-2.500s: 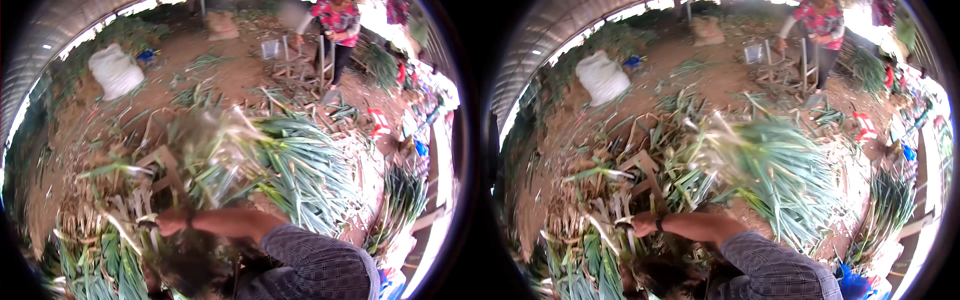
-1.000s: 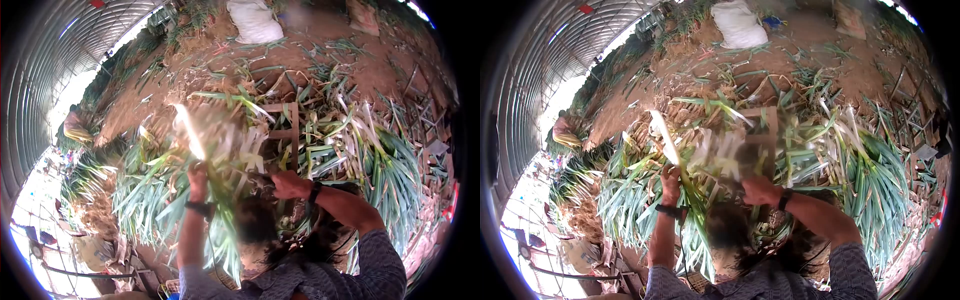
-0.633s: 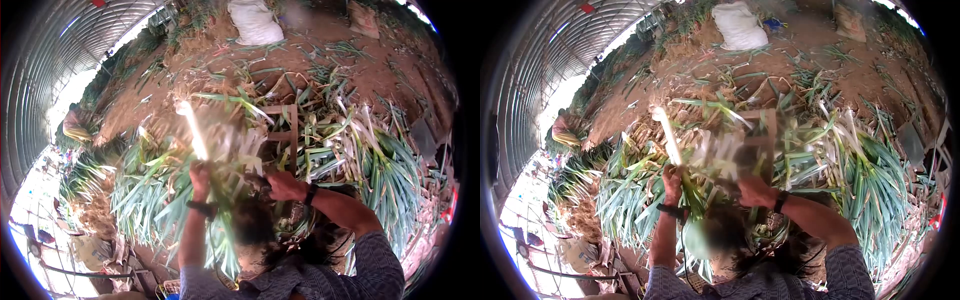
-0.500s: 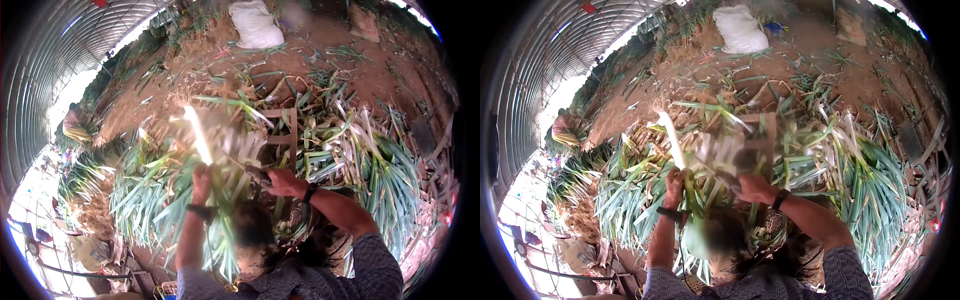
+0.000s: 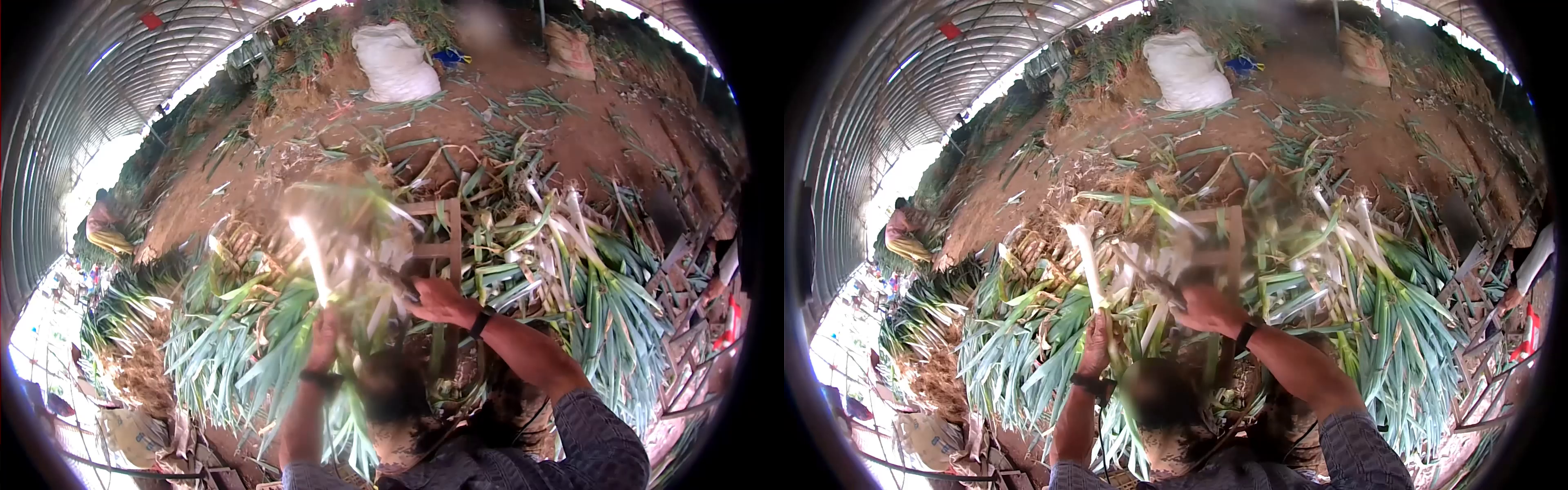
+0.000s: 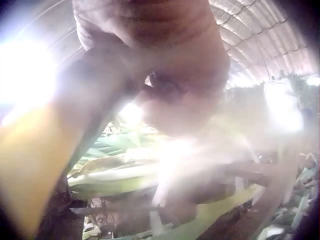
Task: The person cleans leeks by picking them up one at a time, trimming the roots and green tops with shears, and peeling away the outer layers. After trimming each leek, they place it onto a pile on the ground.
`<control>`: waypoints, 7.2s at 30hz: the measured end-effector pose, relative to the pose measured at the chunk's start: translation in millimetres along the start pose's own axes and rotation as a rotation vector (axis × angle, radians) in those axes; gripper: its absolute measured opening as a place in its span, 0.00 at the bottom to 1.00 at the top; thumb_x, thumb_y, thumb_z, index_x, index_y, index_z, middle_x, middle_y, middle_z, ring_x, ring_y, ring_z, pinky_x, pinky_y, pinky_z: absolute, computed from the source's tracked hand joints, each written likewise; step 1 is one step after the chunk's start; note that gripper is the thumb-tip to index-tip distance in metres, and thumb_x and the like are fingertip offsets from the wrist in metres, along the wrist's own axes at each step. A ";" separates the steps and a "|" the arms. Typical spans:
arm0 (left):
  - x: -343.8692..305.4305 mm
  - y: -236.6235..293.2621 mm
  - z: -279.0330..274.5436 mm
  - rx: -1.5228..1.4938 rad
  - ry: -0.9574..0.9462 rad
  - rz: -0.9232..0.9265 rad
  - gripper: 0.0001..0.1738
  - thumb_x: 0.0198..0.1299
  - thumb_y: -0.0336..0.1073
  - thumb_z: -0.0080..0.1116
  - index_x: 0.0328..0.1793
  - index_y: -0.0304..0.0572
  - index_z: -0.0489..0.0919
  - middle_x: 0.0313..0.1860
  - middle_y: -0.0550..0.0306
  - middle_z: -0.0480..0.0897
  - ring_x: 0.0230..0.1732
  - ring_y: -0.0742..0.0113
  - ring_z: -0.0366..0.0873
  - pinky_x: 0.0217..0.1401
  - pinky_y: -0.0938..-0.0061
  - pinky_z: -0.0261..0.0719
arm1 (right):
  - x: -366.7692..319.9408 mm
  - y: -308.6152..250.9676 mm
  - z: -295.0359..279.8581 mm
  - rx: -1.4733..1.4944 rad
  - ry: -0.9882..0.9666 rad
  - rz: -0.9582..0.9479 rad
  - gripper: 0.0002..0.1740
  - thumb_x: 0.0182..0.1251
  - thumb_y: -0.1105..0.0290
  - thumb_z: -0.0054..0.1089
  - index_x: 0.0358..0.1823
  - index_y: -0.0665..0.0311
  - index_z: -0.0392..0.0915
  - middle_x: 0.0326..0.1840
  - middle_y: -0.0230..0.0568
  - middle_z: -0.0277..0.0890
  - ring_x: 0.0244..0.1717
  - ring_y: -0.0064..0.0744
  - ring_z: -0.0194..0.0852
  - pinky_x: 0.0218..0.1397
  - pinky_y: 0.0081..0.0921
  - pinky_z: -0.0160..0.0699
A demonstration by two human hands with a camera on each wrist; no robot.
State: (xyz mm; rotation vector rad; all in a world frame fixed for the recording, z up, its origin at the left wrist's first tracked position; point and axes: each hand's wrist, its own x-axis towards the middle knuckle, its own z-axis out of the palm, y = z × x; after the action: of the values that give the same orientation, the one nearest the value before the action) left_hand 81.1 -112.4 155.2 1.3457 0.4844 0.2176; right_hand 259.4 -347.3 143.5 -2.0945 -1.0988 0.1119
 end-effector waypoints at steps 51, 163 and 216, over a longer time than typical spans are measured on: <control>-226.8 -44.0 -19.6 0.232 -0.426 0.498 0.22 0.73 0.52 0.50 0.50 0.39 0.82 0.47 0.52 0.82 0.25 0.70 0.72 0.30 0.74 0.77 | 36.0 -80.3 -20.3 1.977 0.102 0.160 0.23 0.81 0.49 0.44 0.42 0.62 0.75 0.27 0.31 0.66 0.30 0.30 0.66 0.35 0.31 0.70; -218.4 -195.2 135.2 0.859 0.768 -0.815 0.26 0.57 0.44 0.63 0.62 0.45 0.78 0.57 0.42 0.82 0.59 0.45 0.79 0.57 0.55 0.79 | 56.3 -157.2 -30.9 1.128 -0.921 0.634 0.30 0.82 0.50 0.41 0.75 0.60 0.58 0.76 0.49 0.60 0.77 0.43 0.57 0.69 0.52 0.71; -595.4 60.4 212.1 0.292 0.484 -1.007 0.16 0.56 0.43 0.58 0.43 0.42 0.88 0.44 0.48 0.89 0.45 0.54 0.88 0.48 0.58 0.84 | 210.8 -933.8 -80.9 1.975 -1.670 -0.279 0.33 0.82 0.49 0.40 0.66 0.77 0.64 0.66 0.73 0.69 0.67 0.54 0.74 0.69 0.58 0.77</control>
State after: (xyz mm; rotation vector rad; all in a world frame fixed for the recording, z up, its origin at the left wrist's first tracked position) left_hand -340.1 -536.7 368.9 1.1675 1.5785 -0.3879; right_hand -203.1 84.2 866.6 0.3205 -0.9955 1.9730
